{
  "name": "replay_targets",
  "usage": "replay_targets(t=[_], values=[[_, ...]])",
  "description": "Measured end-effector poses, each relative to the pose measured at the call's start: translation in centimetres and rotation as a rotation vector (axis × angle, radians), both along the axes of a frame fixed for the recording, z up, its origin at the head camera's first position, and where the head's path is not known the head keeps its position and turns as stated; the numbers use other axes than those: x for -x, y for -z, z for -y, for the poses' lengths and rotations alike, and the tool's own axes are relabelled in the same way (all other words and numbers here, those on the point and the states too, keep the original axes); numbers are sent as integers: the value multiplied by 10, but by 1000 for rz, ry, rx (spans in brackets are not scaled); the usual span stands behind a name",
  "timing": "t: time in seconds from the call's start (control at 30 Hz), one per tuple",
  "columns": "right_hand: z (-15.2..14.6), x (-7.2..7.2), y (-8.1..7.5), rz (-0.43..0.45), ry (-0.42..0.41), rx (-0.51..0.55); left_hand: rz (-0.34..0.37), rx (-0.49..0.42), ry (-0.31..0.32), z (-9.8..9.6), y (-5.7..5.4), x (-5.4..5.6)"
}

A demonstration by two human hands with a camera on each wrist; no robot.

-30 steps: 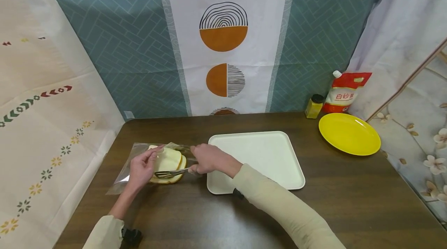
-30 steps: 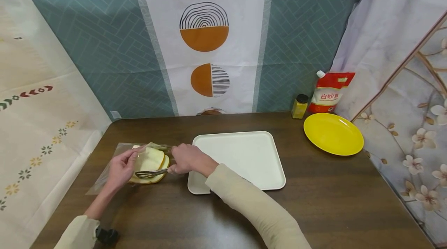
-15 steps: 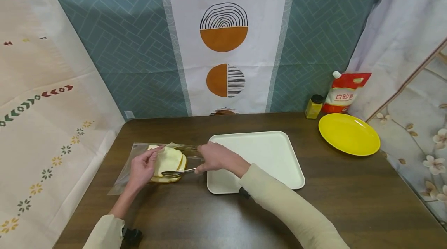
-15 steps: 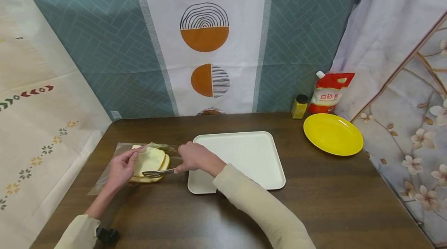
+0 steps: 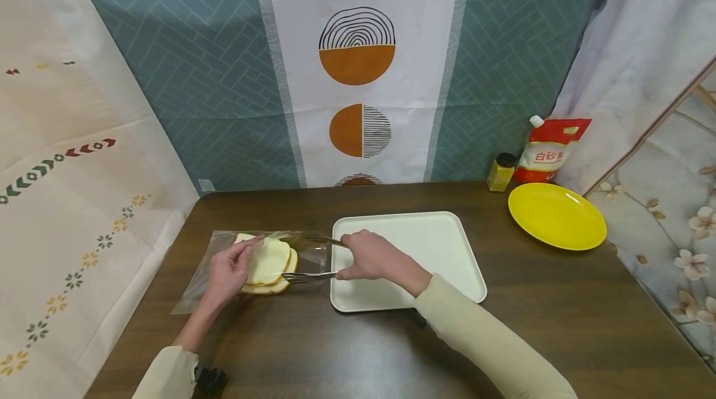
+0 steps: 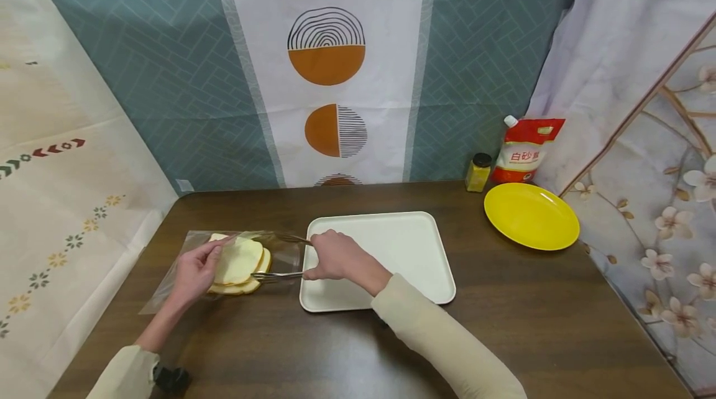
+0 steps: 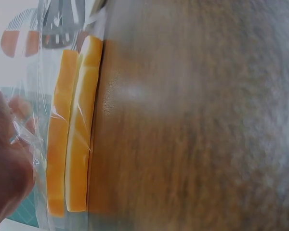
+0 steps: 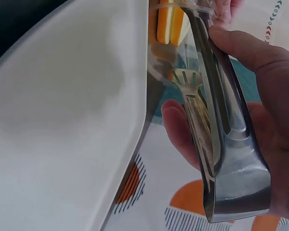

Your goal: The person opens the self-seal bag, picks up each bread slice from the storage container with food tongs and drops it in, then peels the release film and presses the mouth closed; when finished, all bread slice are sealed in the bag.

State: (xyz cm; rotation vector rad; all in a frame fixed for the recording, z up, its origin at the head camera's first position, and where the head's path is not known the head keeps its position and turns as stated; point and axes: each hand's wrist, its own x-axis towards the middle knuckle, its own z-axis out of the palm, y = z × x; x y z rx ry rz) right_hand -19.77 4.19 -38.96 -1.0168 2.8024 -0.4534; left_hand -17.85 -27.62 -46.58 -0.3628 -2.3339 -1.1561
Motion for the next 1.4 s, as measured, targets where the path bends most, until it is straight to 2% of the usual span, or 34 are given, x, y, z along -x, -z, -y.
replay_targets(t=[0.2, 0.47, 0.73, 0.87, 1.0, 1.4], values=[[-20, -11, -3, -45, 55, 36, -1, 4, 18, 1, 0, 1], [-55, -33, -5, -91, 158, 128, 15, -6, 19, 3, 1, 1], [-96, -50, 5, -252, 250, 293, -6, -7, 23, 4, 3, -1], [-116, -59, 10, -286, 339, 356, 13, -6, 11, 4, 2, -2], [-136, -69, 13, -290, 452, 375, 29, -2, 6, 5, 1, -3], [-189, -100, 20, -286, 709, 341, 9, 3, 26, 5, 0, -4]])
